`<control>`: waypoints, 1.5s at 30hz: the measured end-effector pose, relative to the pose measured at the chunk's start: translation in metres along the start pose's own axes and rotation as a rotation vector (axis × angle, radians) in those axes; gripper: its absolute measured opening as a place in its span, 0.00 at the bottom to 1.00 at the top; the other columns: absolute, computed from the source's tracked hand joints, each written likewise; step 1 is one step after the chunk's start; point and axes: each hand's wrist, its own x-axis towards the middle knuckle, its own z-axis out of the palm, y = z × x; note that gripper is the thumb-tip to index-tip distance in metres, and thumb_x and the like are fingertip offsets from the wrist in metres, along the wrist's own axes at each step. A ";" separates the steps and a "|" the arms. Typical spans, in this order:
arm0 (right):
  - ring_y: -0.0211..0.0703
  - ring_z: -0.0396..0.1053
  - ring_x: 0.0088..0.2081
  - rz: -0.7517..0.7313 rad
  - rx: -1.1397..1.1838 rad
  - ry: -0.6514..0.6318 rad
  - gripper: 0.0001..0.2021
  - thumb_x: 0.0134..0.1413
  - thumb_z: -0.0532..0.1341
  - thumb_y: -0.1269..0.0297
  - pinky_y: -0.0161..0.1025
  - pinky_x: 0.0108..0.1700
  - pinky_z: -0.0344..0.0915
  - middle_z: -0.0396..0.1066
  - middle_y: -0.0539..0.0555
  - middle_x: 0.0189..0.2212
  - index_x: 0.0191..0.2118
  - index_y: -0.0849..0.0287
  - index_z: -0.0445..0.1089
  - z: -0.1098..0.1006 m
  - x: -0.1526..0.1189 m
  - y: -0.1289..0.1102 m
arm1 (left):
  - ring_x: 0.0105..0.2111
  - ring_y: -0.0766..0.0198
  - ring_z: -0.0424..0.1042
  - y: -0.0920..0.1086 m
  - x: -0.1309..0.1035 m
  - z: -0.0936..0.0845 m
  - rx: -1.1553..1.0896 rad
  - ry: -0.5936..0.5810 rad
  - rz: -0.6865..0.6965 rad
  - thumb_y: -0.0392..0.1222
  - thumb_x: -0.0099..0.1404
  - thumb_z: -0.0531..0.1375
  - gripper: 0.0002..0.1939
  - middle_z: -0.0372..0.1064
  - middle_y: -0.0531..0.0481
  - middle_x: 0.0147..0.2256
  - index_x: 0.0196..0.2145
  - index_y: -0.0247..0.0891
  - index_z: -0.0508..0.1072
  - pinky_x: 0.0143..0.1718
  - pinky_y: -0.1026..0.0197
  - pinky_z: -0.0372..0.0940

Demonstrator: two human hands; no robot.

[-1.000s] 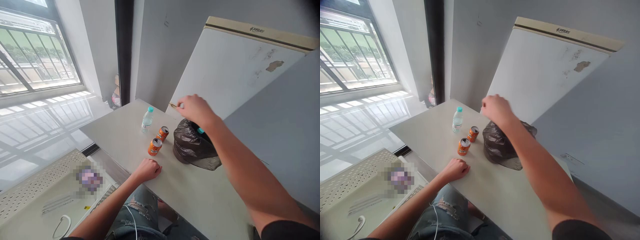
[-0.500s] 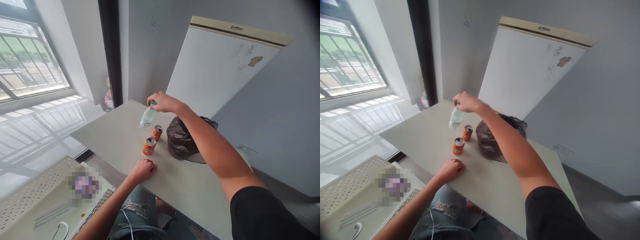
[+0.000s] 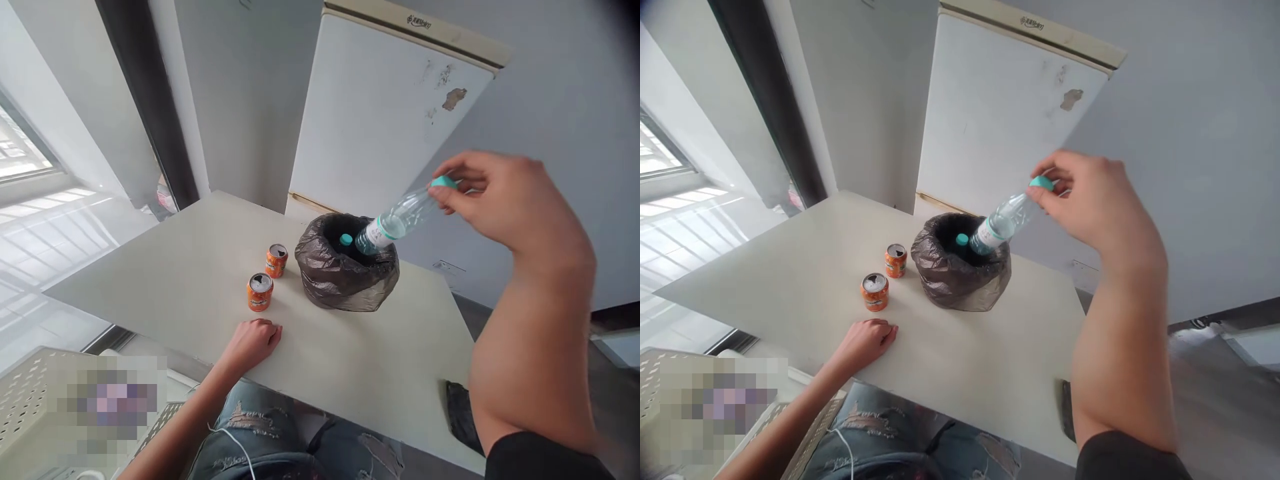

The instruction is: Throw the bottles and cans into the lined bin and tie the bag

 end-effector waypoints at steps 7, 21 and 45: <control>0.47 0.74 0.37 -0.041 -0.148 -0.476 0.14 0.57 0.67 0.55 0.40 0.37 0.67 0.78 0.56 0.42 0.47 0.52 0.79 0.081 0.020 0.012 | 0.33 0.56 0.77 0.001 -0.002 0.001 0.016 0.030 0.011 0.46 0.79 0.46 0.28 0.77 0.41 0.31 0.26 0.38 0.76 0.31 0.58 0.53; 0.51 0.73 0.37 -0.175 -0.277 -0.294 0.09 0.64 0.60 0.62 0.42 0.38 0.62 0.78 0.57 0.40 0.45 0.53 0.76 0.104 -0.014 -0.069 | 0.34 0.56 0.77 0.001 -0.005 -0.001 0.000 0.023 0.028 0.44 0.79 0.47 0.26 0.79 0.40 0.33 0.29 0.38 0.78 0.31 0.58 0.54; 0.56 0.74 0.49 -0.193 -0.006 -0.080 0.21 0.65 0.64 0.54 0.48 0.49 0.70 0.73 0.59 0.53 0.62 0.49 0.70 0.051 -0.043 -0.098 | 0.33 0.55 0.77 -0.004 -0.002 0.004 -0.026 0.032 0.037 0.45 0.79 0.46 0.27 0.76 0.40 0.30 0.26 0.38 0.76 0.31 0.57 0.55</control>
